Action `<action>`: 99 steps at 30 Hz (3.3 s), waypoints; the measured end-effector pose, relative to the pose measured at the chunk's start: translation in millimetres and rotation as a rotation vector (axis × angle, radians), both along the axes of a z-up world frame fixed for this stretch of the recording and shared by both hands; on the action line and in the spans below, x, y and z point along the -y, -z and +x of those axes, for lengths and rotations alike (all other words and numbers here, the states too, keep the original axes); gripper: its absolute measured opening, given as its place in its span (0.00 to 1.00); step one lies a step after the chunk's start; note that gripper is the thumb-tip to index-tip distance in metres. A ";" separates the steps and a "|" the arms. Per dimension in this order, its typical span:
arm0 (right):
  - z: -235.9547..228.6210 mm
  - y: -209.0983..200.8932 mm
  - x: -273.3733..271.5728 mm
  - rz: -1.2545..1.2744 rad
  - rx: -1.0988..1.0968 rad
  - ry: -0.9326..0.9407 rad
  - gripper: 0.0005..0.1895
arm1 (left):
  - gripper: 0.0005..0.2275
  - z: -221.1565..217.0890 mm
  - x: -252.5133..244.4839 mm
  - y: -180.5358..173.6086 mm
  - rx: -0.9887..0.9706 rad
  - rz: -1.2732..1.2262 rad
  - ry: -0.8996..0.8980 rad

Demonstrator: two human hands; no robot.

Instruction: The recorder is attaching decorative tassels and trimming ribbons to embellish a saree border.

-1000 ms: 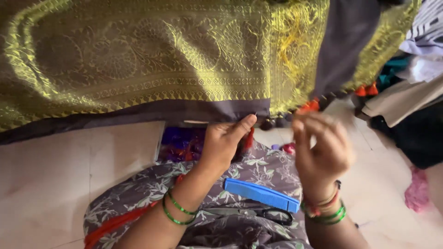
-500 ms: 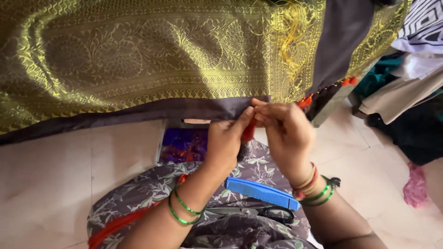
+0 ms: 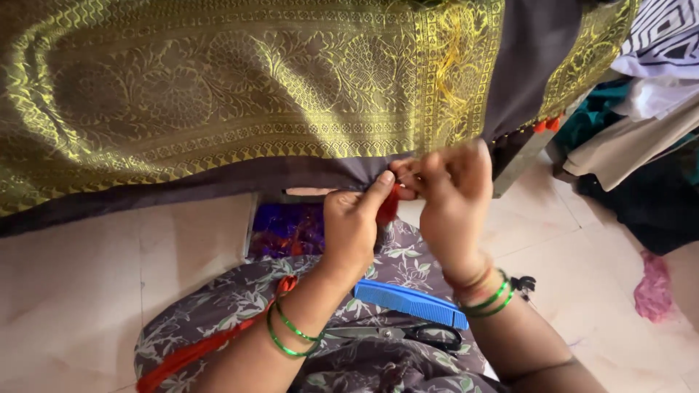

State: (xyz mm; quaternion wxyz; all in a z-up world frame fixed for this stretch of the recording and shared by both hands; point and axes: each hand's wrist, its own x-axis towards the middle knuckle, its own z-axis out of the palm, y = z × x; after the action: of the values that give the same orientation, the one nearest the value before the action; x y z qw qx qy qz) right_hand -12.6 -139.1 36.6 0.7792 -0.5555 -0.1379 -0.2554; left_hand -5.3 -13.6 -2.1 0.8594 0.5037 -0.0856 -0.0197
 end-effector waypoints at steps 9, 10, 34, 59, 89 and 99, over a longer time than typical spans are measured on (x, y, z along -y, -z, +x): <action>24.2 21.1 16.5 0.046 -0.048 0.010 0.02 | 0.13 -0.8 -2.4 -11.1 -0.018 -0.003 -0.040; 27.2 23.3 18.1 0.047 -0.050 0.010 0.02 | 0.13 -0.7 -2.0 -13.9 -0.020 -0.001 -0.041; -40.5 43.6 -7.5 -0.233 0.310 0.021 0.07 | 0.07 13.8 -34.0 5.2 1.008 0.947 -0.601; 21.7 76.0 -6.5 0.026 -0.448 -0.161 0.10 | 0.09 23.3 -38.2 19.9 0.227 0.217 -0.026; -37.1 103.1 38.8 -0.525 -0.527 -0.261 0.16 | 0.11 50.1 -24.7 8.7 -0.165 0.140 0.198; -114.5 193.0 90.4 -1.499 -0.431 -0.116 0.18 | 0.07 63.9 -23.7 8.3 -0.001 0.124 0.170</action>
State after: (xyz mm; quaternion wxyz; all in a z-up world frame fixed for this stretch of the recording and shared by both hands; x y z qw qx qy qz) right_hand -127.2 -229.5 -156.3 0.2177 -0.9628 -0.1481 0.0605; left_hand 58.7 10.1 -10.3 0.8218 0.5469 -0.1263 -0.0981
